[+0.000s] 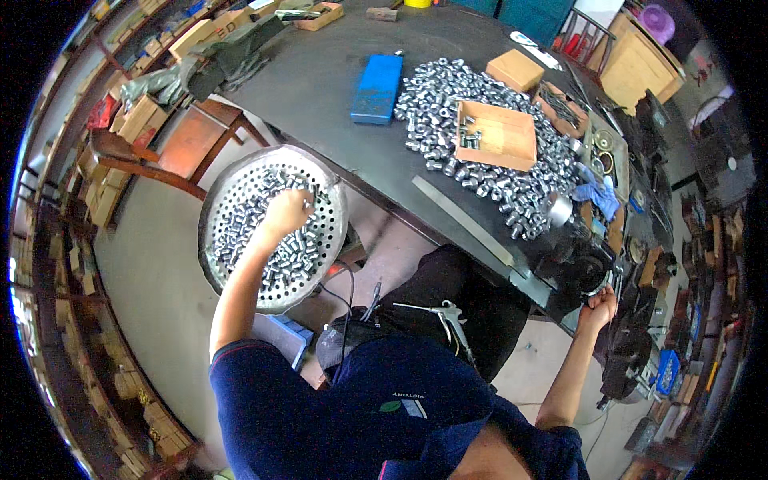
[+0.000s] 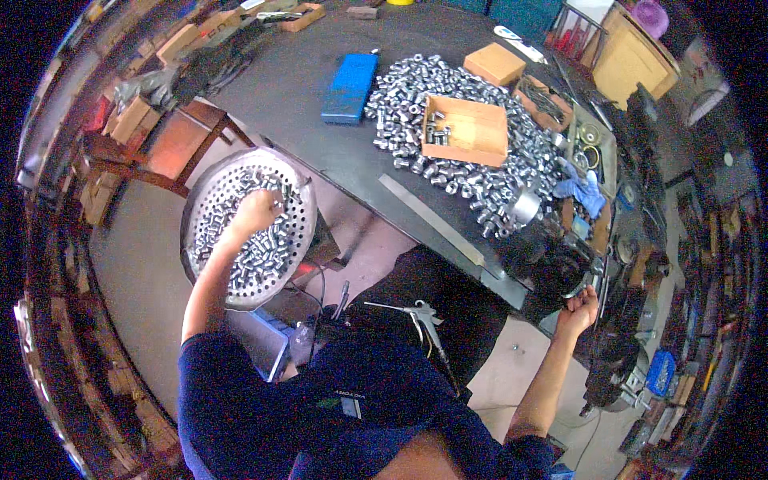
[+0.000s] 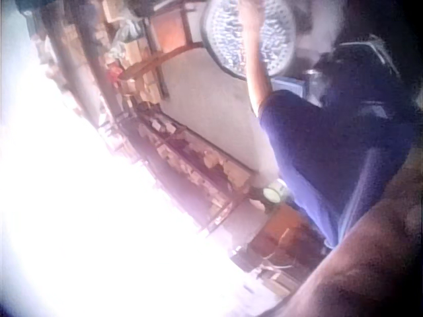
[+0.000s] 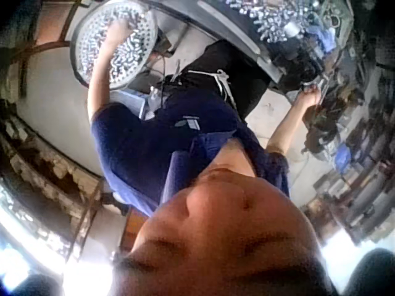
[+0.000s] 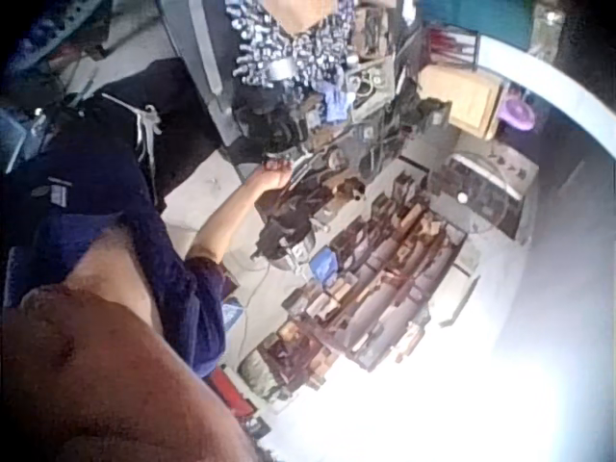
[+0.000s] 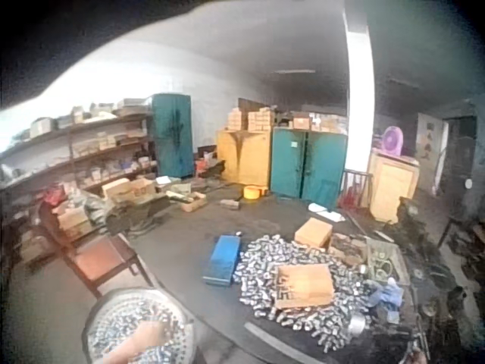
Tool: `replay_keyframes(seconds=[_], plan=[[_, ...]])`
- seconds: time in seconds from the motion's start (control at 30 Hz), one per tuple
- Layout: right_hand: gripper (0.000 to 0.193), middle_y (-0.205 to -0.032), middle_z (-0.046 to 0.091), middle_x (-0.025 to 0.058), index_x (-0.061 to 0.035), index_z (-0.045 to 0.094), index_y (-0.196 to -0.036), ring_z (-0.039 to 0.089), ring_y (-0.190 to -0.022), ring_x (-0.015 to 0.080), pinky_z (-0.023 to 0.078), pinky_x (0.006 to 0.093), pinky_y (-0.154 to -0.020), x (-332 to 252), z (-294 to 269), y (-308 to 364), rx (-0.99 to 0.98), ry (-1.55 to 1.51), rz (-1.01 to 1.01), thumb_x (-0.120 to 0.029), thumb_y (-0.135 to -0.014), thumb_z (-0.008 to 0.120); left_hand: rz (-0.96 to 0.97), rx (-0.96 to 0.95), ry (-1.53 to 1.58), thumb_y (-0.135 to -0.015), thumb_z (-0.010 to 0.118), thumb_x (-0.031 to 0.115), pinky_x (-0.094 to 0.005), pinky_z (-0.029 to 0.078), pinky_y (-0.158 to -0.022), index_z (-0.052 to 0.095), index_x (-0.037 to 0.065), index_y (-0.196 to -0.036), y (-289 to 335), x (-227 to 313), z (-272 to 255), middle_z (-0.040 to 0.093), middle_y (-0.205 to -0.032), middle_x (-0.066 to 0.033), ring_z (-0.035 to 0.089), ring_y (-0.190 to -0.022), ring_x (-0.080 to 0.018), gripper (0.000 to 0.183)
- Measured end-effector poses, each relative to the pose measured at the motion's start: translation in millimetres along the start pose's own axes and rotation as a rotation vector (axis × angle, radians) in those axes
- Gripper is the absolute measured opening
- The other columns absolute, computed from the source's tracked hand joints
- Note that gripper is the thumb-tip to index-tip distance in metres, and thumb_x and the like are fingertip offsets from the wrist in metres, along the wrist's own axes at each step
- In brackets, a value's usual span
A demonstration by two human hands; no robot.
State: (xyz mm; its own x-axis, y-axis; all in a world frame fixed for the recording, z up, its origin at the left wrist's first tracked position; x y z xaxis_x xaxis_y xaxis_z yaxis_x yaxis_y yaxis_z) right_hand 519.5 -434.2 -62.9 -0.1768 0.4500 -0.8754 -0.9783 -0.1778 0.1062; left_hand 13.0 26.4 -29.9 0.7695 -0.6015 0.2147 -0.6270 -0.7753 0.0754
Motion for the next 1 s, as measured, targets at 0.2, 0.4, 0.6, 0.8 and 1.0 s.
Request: replay_keyframes(seconds=[0.2, 0.4, 0.6, 0.8, 1.0], plan=[[0.016, -0.066, 0.047, 0.0003, 0.0010, 0.052, -0.091, 0.032, -0.045, 0.0042, 0.026, 0.0171, -0.038, -3, -4, 3, -0.054, 0.036, -0.052, -0.011, -0.084, 0.043, 0.043, -0.084, -0.289, -0.061, 0.057, 0.011, -0.0376, 0.047, -0.061, 0.058, 0.008, -0.079, 1, 6, 43, 0.060, -0.074, -0.0133, 0.059, -0.071, -0.0286, 0.018], [0.015, -0.064, 0.044, 0.0005, -0.0019, 0.050, -0.088, 0.031, -0.044, 0.0067, 0.024, 0.0184, -0.037, -7, 13, 16, 0.018, 0.021, 0.034, -0.014, -0.083, 0.043, 0.137, 0.018, -0.337, -0.058, 0.058, 0.014, -0.0358, 0.048, -0.057, 0.059, 0.007, -0.062, -16, 17, 23, 0.060, -0.069, -0.0122, 0.060, -0.064, -0.0263, 0.009], [0.014, -0.062, 0.043, 0.0007, -0.0015, 0.048, -0.087, 0.028, -0.042, 0.0063, 0.022, 0.0182, -0.036, -9, 15, 20, 0.011, -0.073, 0.069, -0.013, -0.083, 0.043, 0.101, -0.179, 1.212, -0.073, 0.054, 0.000, -0.0224, 0.046, -0.049, 0.054, -0.011, -0.090, -31, 131, -6, 0.060, -0.075, -0.0165, 0.056, -0.053, -0.0137, 0.020], [0.019, -0.064, 0.043, 0.0022, 0.0024, 0.047, -0.090, 0.028, -0.043, 0.0069, 0.022, 0.0195, -0.039, -13, 10, 22, -0.016, -0.017, 0.018, -0.015, -0.082, 0.043, 0.585, -0.382, 1.457, -0.080, 0.052, 0.004, -0.0249, 0.047, -0.057, 0.053, -0.009, -0.094, -62, 300, -27, 0.059, -0.073, -0.0133, 0.059, -0.059, -0.0170, 0.019], [0.021, -0.066, 0.044, 0.0018, 0.0026, 0.047, -0.093, 0.030, -0.045, 0.0057, 0.024, 0.0184, -0.039, -16, 16, 27, 0.021, 0.021, 0.004, -0.014, -0.082, 0.041, 0.577, -0.476, 1.624, -0.076, 0.056, 0.001, -0.0248, 0.047, -0.058, 0.057, -0.008, -0.091, -86, 341, -11, 0.060, -0.072, -0.0110, 0.058, -0.061, -0.0154, 0.018]])
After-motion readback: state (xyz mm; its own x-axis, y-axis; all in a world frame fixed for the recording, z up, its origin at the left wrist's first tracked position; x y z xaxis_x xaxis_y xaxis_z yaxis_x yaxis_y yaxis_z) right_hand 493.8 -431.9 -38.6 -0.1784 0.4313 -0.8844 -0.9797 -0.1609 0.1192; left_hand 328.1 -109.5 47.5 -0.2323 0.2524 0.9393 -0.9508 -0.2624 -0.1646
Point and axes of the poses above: each hand's wrist, its own y-axis away from the middle knuckle, its own z-axis out of the palm, x = y × z, the point moved 4 cm from there along -y, towards the middle knuckle
